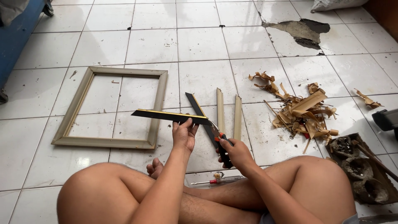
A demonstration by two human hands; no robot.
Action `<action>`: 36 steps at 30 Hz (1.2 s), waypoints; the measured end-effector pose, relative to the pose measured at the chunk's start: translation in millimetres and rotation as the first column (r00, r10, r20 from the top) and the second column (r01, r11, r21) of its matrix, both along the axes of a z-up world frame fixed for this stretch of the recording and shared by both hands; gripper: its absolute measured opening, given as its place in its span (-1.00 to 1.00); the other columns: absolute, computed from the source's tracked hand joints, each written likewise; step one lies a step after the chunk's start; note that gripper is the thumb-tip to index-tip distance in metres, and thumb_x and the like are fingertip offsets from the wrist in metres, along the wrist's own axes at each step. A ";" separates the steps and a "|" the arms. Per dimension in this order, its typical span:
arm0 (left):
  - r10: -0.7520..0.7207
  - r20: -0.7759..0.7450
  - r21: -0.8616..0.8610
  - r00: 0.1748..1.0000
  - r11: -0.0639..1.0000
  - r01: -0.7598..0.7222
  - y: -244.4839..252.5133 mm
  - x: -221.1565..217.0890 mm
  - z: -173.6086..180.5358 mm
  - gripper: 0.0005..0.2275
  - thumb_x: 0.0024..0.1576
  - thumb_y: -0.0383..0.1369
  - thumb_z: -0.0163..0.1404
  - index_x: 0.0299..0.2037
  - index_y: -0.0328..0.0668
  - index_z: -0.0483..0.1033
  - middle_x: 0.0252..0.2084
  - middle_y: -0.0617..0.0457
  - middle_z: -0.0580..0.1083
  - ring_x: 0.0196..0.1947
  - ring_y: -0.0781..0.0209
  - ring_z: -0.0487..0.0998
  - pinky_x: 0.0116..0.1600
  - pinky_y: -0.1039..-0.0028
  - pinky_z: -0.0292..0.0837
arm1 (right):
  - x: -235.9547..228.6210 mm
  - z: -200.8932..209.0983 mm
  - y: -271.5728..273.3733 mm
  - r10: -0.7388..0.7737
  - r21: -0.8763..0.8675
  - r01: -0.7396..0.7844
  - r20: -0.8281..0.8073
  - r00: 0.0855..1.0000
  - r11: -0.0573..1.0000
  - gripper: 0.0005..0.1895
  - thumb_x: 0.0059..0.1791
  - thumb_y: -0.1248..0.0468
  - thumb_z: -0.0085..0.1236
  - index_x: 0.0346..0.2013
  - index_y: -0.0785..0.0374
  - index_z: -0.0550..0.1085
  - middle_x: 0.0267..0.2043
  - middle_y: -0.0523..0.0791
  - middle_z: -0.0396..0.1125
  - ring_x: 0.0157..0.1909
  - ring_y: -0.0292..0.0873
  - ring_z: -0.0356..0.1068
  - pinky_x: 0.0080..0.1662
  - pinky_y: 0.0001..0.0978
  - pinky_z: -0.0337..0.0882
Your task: Dismantling wooden picture frames by removing staples with pliers and breaking the corner joints to separate the slats.
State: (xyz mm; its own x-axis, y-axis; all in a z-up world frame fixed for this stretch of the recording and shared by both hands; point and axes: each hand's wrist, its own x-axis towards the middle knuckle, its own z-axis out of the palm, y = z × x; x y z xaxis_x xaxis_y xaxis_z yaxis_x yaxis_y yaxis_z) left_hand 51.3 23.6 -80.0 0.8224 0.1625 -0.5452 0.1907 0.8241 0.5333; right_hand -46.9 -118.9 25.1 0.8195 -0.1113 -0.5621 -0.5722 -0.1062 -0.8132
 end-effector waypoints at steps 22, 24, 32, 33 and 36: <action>-0.247 -0.009 0.118 0.969 0.962 0.246 -12.3 -10.9 20.8 -0.51 -0.08 -0.57 0.00 0.05 0.00 0.15 -0.10 0.19 0.28 -0.17 0.17 0.41 0.10 0.16 0.26 | 32.5 -66.9 -124.5 -0.777 0.668 0.687 -0.258 0.574 0.286 -0.74 -0.19 0.38 -0.17 -0.40 0.18 -0.04 -0.17 -0.04 0.26 -0.12 -0.15 0.40 0.05 -0.06 0.25; -0.242 -0.005 0.125 0.970 0.963 0.240 -11.5 -11.9 21.2 -0.53 -0.07 -0.57 -0.01 0.04 0.01 0.14 -0.07 0.19 0.29 -0.16 0.18 0.41 0.09 0.19 0.28 | 28.1 -43.3 -103.9 -0.659 0.579 0.629 -0.199 0.726 0.519 -0.79 -0.20 0.31 -0.16 -0.47 0.13 0.00 -0.22 -0.15 0.26 -0.13 -0.19 0.36 -0.05 -0.14 0.27; -0.180 0.021 0.141 0.983 0.974 0.176 -6.3 -14.3 36.9 -0.49 -0.06 -0.58 -0.03 0.08 0.02 0.09 -0.01 0.15 0.27 -0.13 0.15 0.41 0.08 0.18 0.28 | 4.6 0.3 -23.6 -0.278 0.204 0.269 0.016 0.960 0.941 -0.79 -0.29 0.14 0.02 -0.63 0.19 0.27 -0.39 -0.16 0.19 -0.25 -0.21 0.12 -0.16 -0.11 0.22; -0.178 0.029 0.143 0.984 0.975 0.173 -5.8 -14.7 38.3 -0.49 -0.05 -0.58 -0.04 0.09 0.03 0.08 0.00 0.15 0.27 -0.12 0.14 0.41 0.08 0.18 0.28 | 1.9 -0.4 -18.8 -0.202 0.182 0.196 0.013 0.979 0.964 -0.80 -0.30 0.15 0.04 -0.63 0.18 0.28 -0.50 -0.15 0.13 -0.31 -0.21 0.14 -0.20 -0.11 0.28; -0.165 0.046 0.143 0.985 0.977 0.157 -4.8 -11.8 33.1 -0.49 -0.05 -0.58 -0.04 0.09 0.04 0.08 0.02 0.14 0.28 -0.12 0.14 0.42 0.07 0.19 0.30 | -5.6 14.3 -11.2 0.042 -0.027 -0.041 0.056 0.998 0.999 -0.83 -0.30 0.20 0.02 -0.71 0.21 0.32 -0.64 -0.16 0.05 -0.51 -0.21 0.10 -0.39 -0.34 0.26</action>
State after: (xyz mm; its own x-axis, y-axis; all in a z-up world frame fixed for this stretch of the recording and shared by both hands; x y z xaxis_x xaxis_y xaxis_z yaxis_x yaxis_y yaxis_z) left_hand 39.4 18.8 -46.9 0.8730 0.0961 -0.4781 0.2807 0.7027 0.6538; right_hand -52.5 -130.1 39.4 0.8543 -0.0903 -0.5119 -0.5198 -0.1501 -0.8410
